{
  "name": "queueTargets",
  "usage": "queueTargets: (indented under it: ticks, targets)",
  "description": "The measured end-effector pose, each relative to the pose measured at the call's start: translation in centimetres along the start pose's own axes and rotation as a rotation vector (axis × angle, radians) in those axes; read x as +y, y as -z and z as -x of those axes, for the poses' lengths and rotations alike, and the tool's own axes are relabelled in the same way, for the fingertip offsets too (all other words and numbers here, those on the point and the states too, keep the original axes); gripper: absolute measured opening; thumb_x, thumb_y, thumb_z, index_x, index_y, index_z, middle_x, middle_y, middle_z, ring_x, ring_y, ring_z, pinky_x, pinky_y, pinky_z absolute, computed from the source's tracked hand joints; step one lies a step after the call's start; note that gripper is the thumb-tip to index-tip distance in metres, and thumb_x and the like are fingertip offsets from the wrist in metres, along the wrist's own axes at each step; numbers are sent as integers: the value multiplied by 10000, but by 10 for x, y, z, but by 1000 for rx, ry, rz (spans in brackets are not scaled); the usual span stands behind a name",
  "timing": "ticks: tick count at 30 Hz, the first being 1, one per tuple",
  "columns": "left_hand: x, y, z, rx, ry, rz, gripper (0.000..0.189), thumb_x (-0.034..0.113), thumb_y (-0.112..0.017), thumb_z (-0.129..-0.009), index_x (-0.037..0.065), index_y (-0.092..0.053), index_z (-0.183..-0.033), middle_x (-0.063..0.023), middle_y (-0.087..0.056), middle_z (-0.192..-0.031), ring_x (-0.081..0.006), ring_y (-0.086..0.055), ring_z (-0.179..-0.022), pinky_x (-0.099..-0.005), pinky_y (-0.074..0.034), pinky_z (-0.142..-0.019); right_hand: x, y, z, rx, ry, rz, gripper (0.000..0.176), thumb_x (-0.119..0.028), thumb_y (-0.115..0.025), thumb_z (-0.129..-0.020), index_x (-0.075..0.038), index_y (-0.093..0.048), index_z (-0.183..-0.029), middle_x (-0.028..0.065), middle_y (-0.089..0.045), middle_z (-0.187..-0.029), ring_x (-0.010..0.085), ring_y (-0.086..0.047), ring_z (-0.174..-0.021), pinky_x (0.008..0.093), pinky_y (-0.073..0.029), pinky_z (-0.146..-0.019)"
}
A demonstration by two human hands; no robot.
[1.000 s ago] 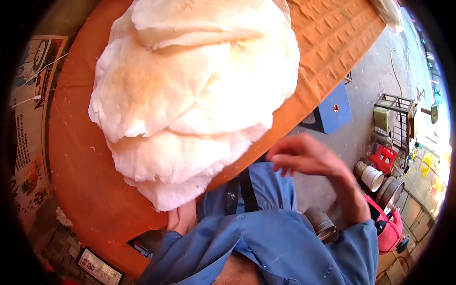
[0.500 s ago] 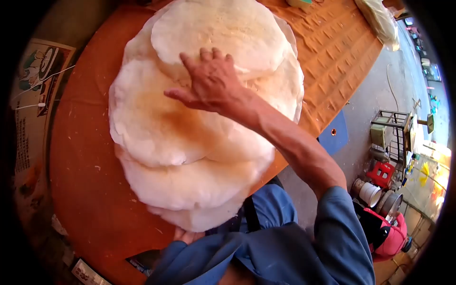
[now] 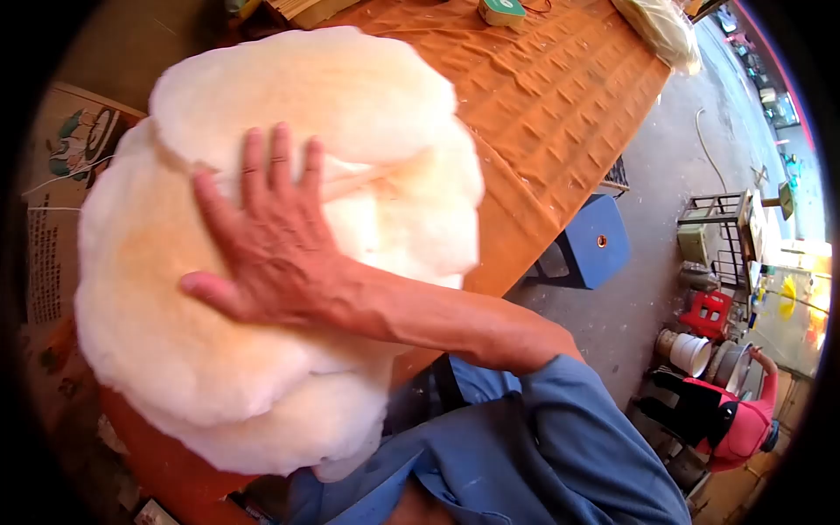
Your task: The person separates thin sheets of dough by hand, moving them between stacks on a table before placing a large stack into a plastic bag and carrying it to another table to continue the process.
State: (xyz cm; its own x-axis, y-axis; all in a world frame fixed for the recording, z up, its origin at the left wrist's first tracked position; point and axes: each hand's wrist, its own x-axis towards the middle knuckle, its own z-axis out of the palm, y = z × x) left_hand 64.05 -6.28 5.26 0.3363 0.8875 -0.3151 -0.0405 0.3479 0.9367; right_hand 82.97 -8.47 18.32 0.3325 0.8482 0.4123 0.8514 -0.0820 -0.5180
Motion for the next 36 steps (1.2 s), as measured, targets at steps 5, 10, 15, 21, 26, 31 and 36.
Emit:
queueTargets:
  ticks: [5,10,15,21,26,31,36]
  targets:
    - [128,-29,39,26,-469,-414,463,308,-554,-962,11,-525,-1316,-121,-568,-1313,-209,-517,-1221,-367,-426,-1020,-67,16,-16,89,40,-551,956,-736,-418,-824,-18,-325,-1449,453,-240,-1406,612,-210,-1325,671,-140,-1080]
    - [216,-105,59,36,-795,-727,472,312,-571,-958,6,-529,-1314,-122,-568,-1313,-204,-521,-1217,-357,-431,-1015,-54,11,-44,-37,2,-1255,693,-505,-435,-926,15,-390,-1381,377,-351,-1343,442,-331,-1285,514,-240,-1074]
    - [178,-122,46,-39,-587,-811,481,317,-587,-953,1,-533,-1311,-122,-568,-1312,-198,-525,-1212,-348,-437,-1009,140,6,44,-205,-393,-1205,446,-311,-507,-917,12,-535,-1223,209,-522,-1077,266,-479,-951,378,-389,-833]
    - [7,-34,60,57,-110,-444,357,81,-617,-925,-52,-538,-1247,-105,-604,-1154,-142,-572,-1060,-263,-459,-935,315,114,183,151,-898,-578,288,-184,-596,-922,15,-630,-1126,69,-655,-867,108,-597,-714,242,-497,-649]
    - [-28,-42,84,177,77,-257,317,100,-601,-934,-40,-536,-1211,-61,-619,-946,-106,-599,-792,-238,-518,-714,260,124,189,73,-600,-405,164,-68,-659,-883,-7,-647,-1034,32,-657,-868,115,-605,-765,259,-506,-698]
    - [-28,-69,66,97,102,-133,401,128,-579,-951,-49,-467,-1293,-119,-629,-1008,-139,-622,-776,-271,-544,-696,155,30,132,-215,117,-326,326,-79,-776,-699,-57,-661,-1003,126,-639,-993,316,-594,-919,383,-498,-775]
    - [-23,-42,88,105,86,-67,405,127,-544,-967,-45,-452,-1323,-127,-625,-1039,-163,-634,-819,-275,-540,-692,122,-40,105,-385,245,15,370,-177,-778,-677,-78,-658,-1012,148,-567,-1064,332,-519,-999,403,-472,-785]
